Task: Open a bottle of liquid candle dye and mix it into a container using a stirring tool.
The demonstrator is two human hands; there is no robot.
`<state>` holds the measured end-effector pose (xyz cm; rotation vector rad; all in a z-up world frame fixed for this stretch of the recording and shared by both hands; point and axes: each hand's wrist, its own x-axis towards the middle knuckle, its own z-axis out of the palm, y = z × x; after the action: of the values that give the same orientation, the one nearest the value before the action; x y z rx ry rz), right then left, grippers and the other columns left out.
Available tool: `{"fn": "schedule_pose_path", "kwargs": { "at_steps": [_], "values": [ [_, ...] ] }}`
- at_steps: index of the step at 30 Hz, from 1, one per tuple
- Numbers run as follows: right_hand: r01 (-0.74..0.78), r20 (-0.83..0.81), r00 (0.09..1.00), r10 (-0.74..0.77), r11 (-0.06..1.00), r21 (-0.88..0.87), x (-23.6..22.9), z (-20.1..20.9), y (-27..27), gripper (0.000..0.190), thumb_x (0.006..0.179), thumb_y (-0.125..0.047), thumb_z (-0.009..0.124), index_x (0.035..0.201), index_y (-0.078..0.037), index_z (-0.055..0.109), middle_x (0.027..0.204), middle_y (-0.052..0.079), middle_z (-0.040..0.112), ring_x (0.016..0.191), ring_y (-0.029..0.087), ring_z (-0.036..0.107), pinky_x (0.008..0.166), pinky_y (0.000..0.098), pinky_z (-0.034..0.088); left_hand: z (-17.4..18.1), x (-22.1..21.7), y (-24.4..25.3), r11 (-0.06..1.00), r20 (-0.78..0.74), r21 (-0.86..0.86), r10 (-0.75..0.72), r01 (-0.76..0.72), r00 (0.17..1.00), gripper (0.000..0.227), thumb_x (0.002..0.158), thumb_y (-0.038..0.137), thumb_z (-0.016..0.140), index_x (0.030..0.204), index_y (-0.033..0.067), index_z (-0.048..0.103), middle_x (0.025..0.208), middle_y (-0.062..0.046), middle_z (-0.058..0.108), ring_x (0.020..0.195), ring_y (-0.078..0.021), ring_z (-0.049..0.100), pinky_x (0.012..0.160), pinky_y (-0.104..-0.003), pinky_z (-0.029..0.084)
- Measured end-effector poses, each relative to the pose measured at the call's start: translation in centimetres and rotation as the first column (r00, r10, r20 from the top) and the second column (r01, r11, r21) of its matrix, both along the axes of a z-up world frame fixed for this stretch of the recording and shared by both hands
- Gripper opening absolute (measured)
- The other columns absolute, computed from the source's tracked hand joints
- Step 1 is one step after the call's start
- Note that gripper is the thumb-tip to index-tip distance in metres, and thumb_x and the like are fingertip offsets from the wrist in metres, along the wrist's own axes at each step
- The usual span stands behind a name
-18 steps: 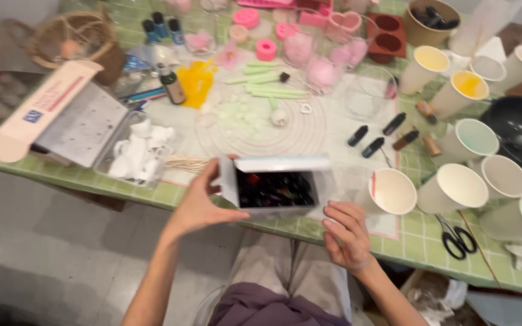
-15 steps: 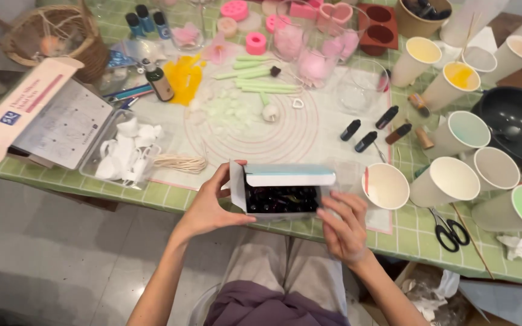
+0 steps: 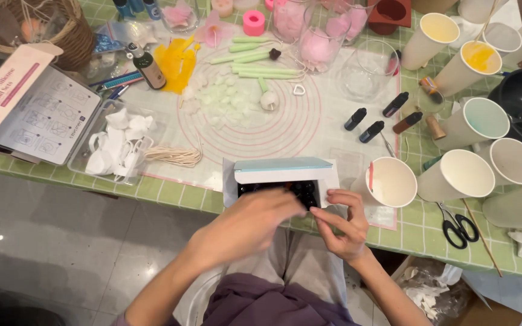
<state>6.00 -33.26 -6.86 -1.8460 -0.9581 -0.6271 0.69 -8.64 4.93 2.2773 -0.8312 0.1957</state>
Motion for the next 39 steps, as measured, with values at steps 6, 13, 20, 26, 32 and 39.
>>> {"fn": "schedule_pose_path", "kwargs": {
  "at_steps": [6,13,20,26,32,39],
  "values": [
    [0.01,-0.027,1.0,-0.01,1.0,-0.005,0.0,0.4,0.0,0.033,0.068,0.006,0.074,0.097,-0.009,0.08,0.099,0.009,0.057,0.107,0.032,0.063,0.093,0.0406,0.054,-2.4,6.5,-3.7,0.937,0.225,0.325,0.054,-0.127,0.973,0.03,0.062,0.009,0.076,0.09,-0.0007,0.071,0.098,-0.015,0.068,0.106,-0.0322,0.062,0.091,-0.043,0.047],
    [-0.02,-0.047,0.999,0.02,1.0,0.0,0.1,0.4,-0.1,0.034,0.068,0.005,0.073,0.098,-0.009,0.079,0.094,0.008,0.057,0.105,0.031,0.063,0.092,0.0401,0.053,-3.7,7.5,-2.3,0.957,0.166,0.267,0.07,-0.113,0.984,0.016,0.074,0.013,0.078,0.086,0.0039,0.072,0.092,-0.011,0.07,0.1,-0.0295,0.063,0.091,-0.043,0.047],
    [-0.019,-0.074,0.997,0.018,1.0,-0.008,0.0,0.5,-0.3,0.034,0.069,0.004,0.072,0.099,-0.009,0.08,0.095,0.008,0.056,0.106,0.031,0.063,0.093,0.0401,0.054,-0.4,7.4,0.7,0.866,-0.588,-0.331,0.121,-0.374,0.8,0.021,0.088,0.014,0.07,0.105,0.0022,0.07,0.082,-0.006,0.074,0.073,-0.015,0.069,0.069,-0.031,0.057],
    [-0.025,-0.081,0.996,0.024,1.0,-0.009,0.0,0.5,-0.2,0.033,0.07,0.004,0.073,0.1,-0.009,0.08,0.094,0.007,0.056,0.106,0.03,0.062,0.093,0.0397,0.053,-1.1,8.1,1.2,0.891,-0.497,-0.373,0.043,-0.258,0.867,0.023,0.088,0.01,0.066,0.109,0.0009,0.068,0.087,-0.007,0.075,0.082,-0.0141,0.073,0.078,-0.03,0.06],
    [-0.058,-0.082,0.995,0.058,0.998,-0.001,0.1,0.8,-0.3,0.034,0.069,0.003,0.073,0.1,-0.009,0.08,0.094,0.007,0.056,0.105,0.031,0.062,0.093,0.0402,0.053,-0.8,8.1,0.1,0.935,-0.452,-0.285,0.062,-0.21,0.89,0.024,0.089,0.008,0.064,0.112,0.0032,0.068,0.091,-0.01,0.077,0.085,-0.0179,0.077,0.08,-0.031,0.06],
    [-0.084,-0.1,0.991,0.083,0.996,0.002,0.2,0.8,-0.6,0.032,0.07,0.0,0.071,0.1,-0.009,0.08,0.091,0.006,0.056,0.104,0.031,0.062,0.091,0.0406,0.053,-1.9,7.4,-1.3,0.991,-0.186,-0.128,0.006,-0.031,0.982,0.024,0.087,0.001,0.064,0.11,0.0027,0.07,0.099,-0.019,0.072,0.091,-0.0393,0.069,0.08,-0.044,0.054]
  ]
}}
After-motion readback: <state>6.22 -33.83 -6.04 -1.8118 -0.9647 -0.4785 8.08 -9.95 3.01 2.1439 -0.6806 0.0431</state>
